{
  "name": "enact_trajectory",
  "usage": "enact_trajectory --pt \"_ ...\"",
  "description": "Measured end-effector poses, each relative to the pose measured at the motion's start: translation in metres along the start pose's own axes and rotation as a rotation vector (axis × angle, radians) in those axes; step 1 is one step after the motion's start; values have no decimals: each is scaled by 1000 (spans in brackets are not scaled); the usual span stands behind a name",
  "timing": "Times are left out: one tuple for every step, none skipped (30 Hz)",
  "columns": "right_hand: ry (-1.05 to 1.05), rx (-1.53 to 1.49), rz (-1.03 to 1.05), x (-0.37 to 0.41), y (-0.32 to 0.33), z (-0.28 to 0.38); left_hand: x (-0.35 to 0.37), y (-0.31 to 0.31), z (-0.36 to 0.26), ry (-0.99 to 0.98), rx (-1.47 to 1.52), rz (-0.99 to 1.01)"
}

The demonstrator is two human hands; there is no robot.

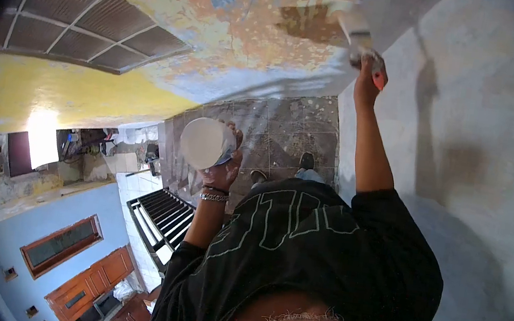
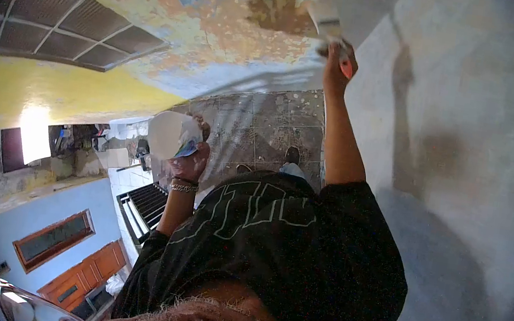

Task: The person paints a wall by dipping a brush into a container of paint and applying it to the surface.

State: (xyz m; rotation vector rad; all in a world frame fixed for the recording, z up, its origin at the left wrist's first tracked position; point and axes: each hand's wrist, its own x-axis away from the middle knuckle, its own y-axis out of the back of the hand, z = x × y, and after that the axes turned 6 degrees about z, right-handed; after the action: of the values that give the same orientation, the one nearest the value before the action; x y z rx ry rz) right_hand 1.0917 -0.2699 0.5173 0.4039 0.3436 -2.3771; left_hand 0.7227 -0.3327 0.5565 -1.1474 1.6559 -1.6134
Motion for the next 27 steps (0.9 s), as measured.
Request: enact_trajectory --pt "-37 40 8 18 8 -4 -1 -2 2 -15 -29 -56" --pt "-153 -4 -1 32 12 5 -3 -4 4 -39 -55 -112" --pt "-277 -48 1 48 13 17 -10 -10 5 -82 -164 -315" --pt "-236 -140 50 54 13 27 -11 -5 5 -126 -153 -329" --pt "-254 -52 113 57 12 47 -8 4 3 -59 -156 -273" --pt "-246 -55 175 56 7 74 -5 16 3 8 -161 -216" --pt "-235 -111 266 52 7 90 -6 28 1 -34 -153 -232" --pt "-231 -146 305 48 0 112 -10 40 -1 9 -107 -110" --pt "-192 -204 412 44 -2 130 -12 47 -1 55 -63 18" --pt "-238 -283 416 43 -10 153 -13 34 4 22 -57 11" --pt "-223 -356 494 43 -15 168 -14 9 11 19 -125 -119" --pt "-208 -428 569 42 -20 180 -16 -3 13 19 -190 -249" --pt "-215 -435 594 42 -27 191 -18 9 12 58 -123 -190" --pt "-189 -429 693 45 -35 202 -16 21 11 34 -113 -194" --pt "-161 -423 789 47 -40 210 -15 28 10 85 -113 -78" --pt "-164 -435 814 47 -43 215 -14 16 9 129 -118 38" --pt "-184 -345 920 49 -49 218 -14 1 19 23 -138 -226" --pt "-201 -264 1033 53 -56 220 -14 3 22 -29 -139 -238" --pt "-213 -207 1056 56 -62 218 -14 8 22 -20 -127 -244" --pt "-222 -205 1058 61 -66 217 -12 12 21 -8 -116 -249" --pt "-213 -188 1109 63 -71 218 -9 14 19 -51 -114 -259" --pt "-197 -164 1149 63 -77 219 -10 15 20 -42 -131 -214" --pt "-189 -167 1163 65 -80 219 -9 16 19 -21 -148 -166" --pt "-186 -167 1170 66 -84 220 -8 17 16 -28 -146 -164" --pt "-197 -131 1169 67 -87 219 -6 20 14 -43 -154 -186" --pt "-210 -84 1158 67 -86 219 -6 22 15 -45 -158 -206" --pt "-164 -45 1144 66 -86 217 -3 12 15 -46 -115 -183"
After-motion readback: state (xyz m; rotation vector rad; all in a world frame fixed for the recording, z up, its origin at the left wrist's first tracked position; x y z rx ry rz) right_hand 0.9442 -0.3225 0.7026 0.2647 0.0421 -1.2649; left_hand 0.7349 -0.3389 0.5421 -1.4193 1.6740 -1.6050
